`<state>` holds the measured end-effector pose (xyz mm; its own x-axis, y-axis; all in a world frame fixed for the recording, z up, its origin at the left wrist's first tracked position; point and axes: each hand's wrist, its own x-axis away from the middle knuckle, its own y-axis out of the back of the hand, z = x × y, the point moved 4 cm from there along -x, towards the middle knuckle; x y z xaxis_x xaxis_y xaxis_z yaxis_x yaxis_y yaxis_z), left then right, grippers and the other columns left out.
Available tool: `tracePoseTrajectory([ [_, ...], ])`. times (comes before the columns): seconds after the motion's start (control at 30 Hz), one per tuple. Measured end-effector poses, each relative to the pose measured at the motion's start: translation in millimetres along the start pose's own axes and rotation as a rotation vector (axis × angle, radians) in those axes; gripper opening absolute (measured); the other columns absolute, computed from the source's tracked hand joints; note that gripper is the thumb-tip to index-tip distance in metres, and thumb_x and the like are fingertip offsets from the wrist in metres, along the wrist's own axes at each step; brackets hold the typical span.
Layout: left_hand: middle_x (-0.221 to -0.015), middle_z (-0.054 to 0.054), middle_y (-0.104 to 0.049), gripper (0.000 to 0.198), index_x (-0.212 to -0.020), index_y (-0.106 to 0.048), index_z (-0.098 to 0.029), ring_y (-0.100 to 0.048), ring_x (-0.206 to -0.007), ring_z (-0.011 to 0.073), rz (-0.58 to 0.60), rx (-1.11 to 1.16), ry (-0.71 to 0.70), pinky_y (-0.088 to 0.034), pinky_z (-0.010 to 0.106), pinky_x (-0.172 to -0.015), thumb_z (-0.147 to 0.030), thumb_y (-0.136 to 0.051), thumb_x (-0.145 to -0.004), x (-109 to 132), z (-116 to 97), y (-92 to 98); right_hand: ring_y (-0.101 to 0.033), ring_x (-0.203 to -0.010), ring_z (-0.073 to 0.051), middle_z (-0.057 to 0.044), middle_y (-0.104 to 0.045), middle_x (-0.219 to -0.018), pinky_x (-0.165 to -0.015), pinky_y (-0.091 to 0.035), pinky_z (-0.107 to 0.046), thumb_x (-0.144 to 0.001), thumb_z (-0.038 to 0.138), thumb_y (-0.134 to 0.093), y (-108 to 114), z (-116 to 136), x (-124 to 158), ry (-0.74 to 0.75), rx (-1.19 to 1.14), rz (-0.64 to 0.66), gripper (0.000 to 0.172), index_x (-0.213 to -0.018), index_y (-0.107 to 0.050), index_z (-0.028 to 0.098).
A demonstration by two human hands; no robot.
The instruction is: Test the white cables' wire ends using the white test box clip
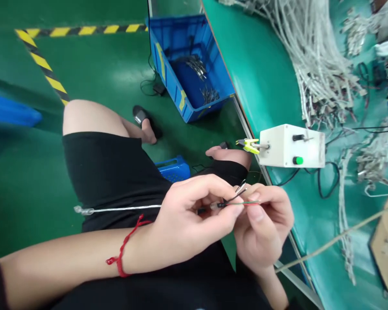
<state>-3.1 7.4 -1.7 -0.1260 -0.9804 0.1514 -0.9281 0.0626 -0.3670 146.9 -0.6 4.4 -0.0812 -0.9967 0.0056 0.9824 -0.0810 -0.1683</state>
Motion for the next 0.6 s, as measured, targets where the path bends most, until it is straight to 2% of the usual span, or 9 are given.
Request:
tracePoseTrajectory([
  [0.17,-0.079,0.004,-0.073,0.009,-0.090,-0.071,-0.018,-0.068,-0.072,0.0150,0.002,-0.001,-0.024,-0.053,0.023,-0.058,-0.013,-0.079,-0.091,0.4,3.5,0.1,-0.060,-0.066,-0.015,0.000,-0.065,-0.075,-0.058,-0.050,-0.030,-0.096,0.017,-0.070,-1.7,0.9,-2.5,0.058,0.003,0.017,0.006,-0.100,-0.071,0.021],
  [0.37,-0.078,0.004,-0.073,0.008,-0.088,-0.071,-0.017,-0.068,-0.071,0.0150,-0.002,-0.047,-0.023,-0.054,0.023,-0.058,-0.015,-0.079,-0.089,-0.5,1.8,-1.1,-0.056,-0.064,-0.015,0.001,-0.060,-0.071,-0.055,-0.047,-0.030,-0.096,0.024,-0.072,2.1,-3.0,0.1,0.047,0.036,-0.006,0.002,-0.097,-0.070,0.023],
  [0.6,-0.077,0.004,-0.072,0.008,-0.089,-0.072,-0.016,-0.064,-0.067,0.0135,0.032,-0.027,-0.029,-0.050,0.022,-0.055,-0.012,-0.078,-0.090,2.5,5.5,-1.2,-0.055,-0.064,-0.015,0.001,-0.060,-0.072,-0.060,-0.047,-0.032,-0.095,0.021,-0.073,6.5,-4.2,2.1,0.095,0.076,-0.025,0.004,-0.098,-0.070,0.023],
])
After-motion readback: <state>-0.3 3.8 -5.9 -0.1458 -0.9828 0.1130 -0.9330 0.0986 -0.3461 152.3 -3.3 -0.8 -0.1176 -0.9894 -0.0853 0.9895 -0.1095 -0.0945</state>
